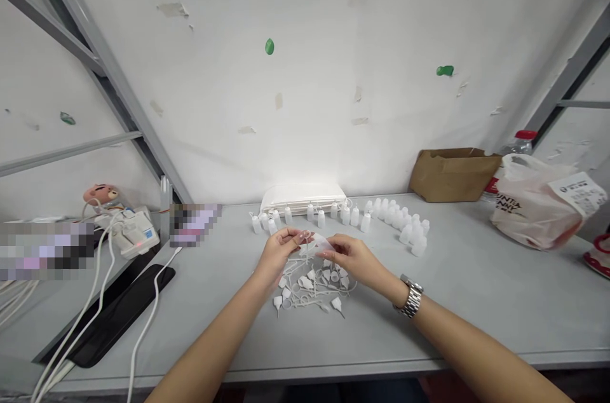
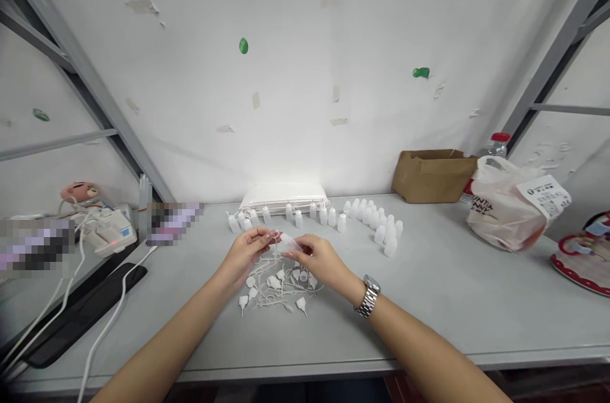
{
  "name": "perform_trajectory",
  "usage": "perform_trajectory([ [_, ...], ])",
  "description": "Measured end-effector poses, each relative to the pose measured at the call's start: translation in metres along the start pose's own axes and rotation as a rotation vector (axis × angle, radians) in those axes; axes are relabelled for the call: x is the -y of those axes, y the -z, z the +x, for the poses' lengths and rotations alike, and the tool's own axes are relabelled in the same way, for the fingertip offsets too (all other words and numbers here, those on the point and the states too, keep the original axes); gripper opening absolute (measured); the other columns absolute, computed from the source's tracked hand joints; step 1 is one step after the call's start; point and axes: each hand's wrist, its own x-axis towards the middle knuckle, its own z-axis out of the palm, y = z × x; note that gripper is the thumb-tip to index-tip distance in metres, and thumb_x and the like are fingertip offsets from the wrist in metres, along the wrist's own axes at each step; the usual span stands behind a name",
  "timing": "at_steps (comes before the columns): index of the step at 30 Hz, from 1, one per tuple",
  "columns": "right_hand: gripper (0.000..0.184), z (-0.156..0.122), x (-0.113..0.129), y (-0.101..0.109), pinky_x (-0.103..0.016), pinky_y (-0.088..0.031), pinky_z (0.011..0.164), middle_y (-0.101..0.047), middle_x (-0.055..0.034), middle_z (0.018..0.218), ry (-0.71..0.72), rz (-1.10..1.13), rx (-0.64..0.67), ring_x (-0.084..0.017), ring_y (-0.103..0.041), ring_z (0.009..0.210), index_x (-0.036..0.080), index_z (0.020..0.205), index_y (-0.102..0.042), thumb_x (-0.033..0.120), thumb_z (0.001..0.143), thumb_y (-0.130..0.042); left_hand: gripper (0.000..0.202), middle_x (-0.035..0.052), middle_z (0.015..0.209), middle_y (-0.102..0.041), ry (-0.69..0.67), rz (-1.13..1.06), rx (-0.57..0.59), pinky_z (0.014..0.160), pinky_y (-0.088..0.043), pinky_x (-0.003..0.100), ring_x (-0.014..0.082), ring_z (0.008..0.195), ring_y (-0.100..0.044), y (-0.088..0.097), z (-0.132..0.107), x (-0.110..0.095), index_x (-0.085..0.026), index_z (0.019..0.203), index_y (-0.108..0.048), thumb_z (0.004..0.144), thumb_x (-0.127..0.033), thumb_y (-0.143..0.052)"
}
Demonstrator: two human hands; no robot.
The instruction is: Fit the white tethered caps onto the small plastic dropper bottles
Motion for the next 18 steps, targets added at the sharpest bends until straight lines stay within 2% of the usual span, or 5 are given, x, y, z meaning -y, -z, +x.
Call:
perform_trajectory([
  [5, 0.027, 0.000, -0.001, -0.005, -0.023, -0.036, 0.057, -0.054, 0.0001, 0.067, 0.009, -0.095, -0.042, -0.012, -0.046, 0.061, 0.017, 0.069, -0.059, 0.041, 0.079, -0.052, 0.025, 0.0065, 0.087, -0.069, -0.011, -0.070, 0.044, 0.080, -0.042, 0.031, 0.0178, 0.084, -0.061, -0.003, -0.001, 0.004, -0.015, 0.074, -0.059, 0.063, -0.036, -0.067],
  [10, 0.028, -0.001, 0.000, -0.006, -0.023, -0.037, 0.056, -0.051, -0.0002, 0.065, 0.046, -0.179, -0.076, -0.012, -0.046, 0.059, 0.017, 0.066, -0.057, 0.040, 0.080, -0.050, 0.025, 0.0074, 0.085, -0.070, -0.018, -0.081, 0.013, 0.079, -0.043, 0.032, 0.0197, 0.083, -0.062, -0.004, -0.003, 0.003, -0.015, 0.073, -0.062, 0.064, -0.037, -0.066],
  [14, 0.025, -0.003, -0.004, -0.011, -0.023, -0.038, 0.056, -0.050, -0.0007, 0.066, 0.144, -0.259, -0.127, -0.012, -0.046, 0.059, 0.017, 0.069, -0.056, 0.038, 0.081, -0.050, 0.024, 0.0066, 0.082, -0.071, -0.026, -0.131, -0.039, 0.081, -0.043, 0.034, 0.0217, 0.087, -0.062, -0.007, -0.007, -0.004, -0.017, 0.071, -0.059, 0.057, -0.031, -0.072],
  [18, 0.019, -0.006, -0.007, -0.015, -0.024, -0.039, 0.056, -0.051, -0.0024, 0.067, 0.280, -0.374, -0.208, -0.013, -0.046, 0.060, 0.016, 0.080, -0.057, 0.033, 0.083, -0.049, 0.031, 0.0067, 0.083, -0.070, -0.016, -0.131, -0.046, 0.082, -0.043, 0.035, 0.0226, 0.090, -0.061, -0.010, -0.009, -0.006, -0.017, 0.080, -0.064, 0.054, -0.028, -0.075],
])
